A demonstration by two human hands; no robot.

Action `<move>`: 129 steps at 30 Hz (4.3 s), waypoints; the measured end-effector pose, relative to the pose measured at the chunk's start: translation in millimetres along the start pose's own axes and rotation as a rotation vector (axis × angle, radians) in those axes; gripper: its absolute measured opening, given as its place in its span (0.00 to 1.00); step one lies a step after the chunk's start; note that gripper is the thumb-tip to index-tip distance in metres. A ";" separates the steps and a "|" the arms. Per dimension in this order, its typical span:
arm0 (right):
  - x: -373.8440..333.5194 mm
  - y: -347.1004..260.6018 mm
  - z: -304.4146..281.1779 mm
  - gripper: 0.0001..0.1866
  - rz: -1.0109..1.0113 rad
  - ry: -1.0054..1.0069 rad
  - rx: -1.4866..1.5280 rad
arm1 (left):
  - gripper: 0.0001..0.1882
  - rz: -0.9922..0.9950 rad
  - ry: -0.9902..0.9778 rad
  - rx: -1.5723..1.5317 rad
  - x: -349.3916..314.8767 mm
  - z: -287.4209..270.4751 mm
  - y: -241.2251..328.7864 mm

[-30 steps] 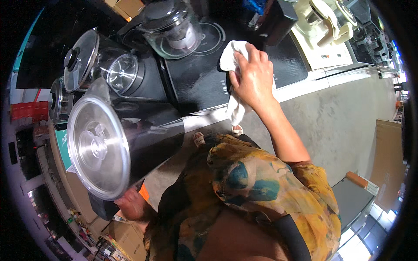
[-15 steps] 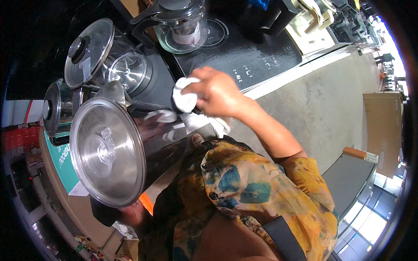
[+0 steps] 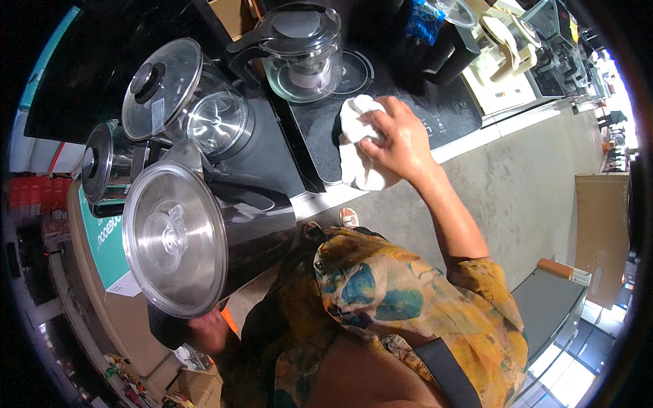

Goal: The person wipes the surfaces of a stovetop and several small kitchen appliances with a cloth, moving a glass pitcher and other items aside to reach the base units.

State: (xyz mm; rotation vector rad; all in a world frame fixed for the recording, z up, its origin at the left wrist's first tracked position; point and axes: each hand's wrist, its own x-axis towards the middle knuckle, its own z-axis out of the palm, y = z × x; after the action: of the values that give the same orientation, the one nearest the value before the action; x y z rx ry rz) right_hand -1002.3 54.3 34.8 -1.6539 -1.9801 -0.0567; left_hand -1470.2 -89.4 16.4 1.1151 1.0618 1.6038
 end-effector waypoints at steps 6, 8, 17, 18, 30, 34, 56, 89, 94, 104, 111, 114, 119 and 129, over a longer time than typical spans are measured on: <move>16.0 22.3 -11.0 0.19 0.052 0.111 -0.190 | 0.15 0.009 0.020 0.010 4.0 4.2 3.1; 6.2 35.6 -13.9 0.20 0.122 0.027 -0.261 | 0.15 0.018 0.027 0.027 8.0 6.9 8.1; -10.3 -13.7 -2.7 0.21 -0.080 -0.073 0.002 | 0.14 0.047 0.147 0.119 3.6 4.9 40.5; -4.8 -29.8 3.6 0.21 -0.126 -0.083 0.066 | 0.14 0.070 0.185 0.132 -2.2 5.7 49.4; 4.9 -77.9 23.3 0.25 -0.305 -0.183 0.275 | 0.16 0.272 0.628 0.343 -42.4 16.8 116.6; 6.3 -81.0 24.1 0.23 -0.328 -0.226 0.265 | 0.20 0.335 0.776 0.393 -22.6 19.8 126.1; -35.0 -52.2 1.4 0.20 -0.106 -0.295 0.454 | 0.12 0.570 0.842 0.336 119.2 -80.5 163.2; -137.8 180.9 -123.3 0.15 0.466 0.138 -0.202 | 0.18 0.126 -0.462 -0.146 48.8 248.8 41.4; -180.4 185.6 -140.6 0.25 0.593 0.014 0.558 | 0.17 0.022 -0.389 -0.088 24.9 350.5 5.1; -194.1 164.2 -141.3 0.31 0.309 0.014 0.808 | 0.16 0.086 -0.570 0.074 10.5 431.3 -36.4; -192.1 162.2 -137.7 0.30 0.364 0.000 0.817 | 0.17 0.045 -0.464 0.013 10.9 374.9 -37.0; -175.1 158.7 -131.7 0.30 0.327 -0.024 0.819 | 0.15 0.124 -0.374 0.079 18.8 368.8 -38.1; -144.1 149.5 -119.9 0.32 0.235 -0.031 0.843 | 0.14 0.153 -0.303 0.004 37.5 371.4 -63.1; -125.2 146.9 -112.6 0.31 0.139 -0.034 0.849 | 0.09 0.176 -0.187 0.110 44.7 405.3 -86.3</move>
State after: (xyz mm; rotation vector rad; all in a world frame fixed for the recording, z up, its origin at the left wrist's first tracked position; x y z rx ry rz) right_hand -813.1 -64.5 30.2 -1.2018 -1.5564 0.7587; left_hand -1073.5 37.0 36.1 1.4372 0.9597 1.5551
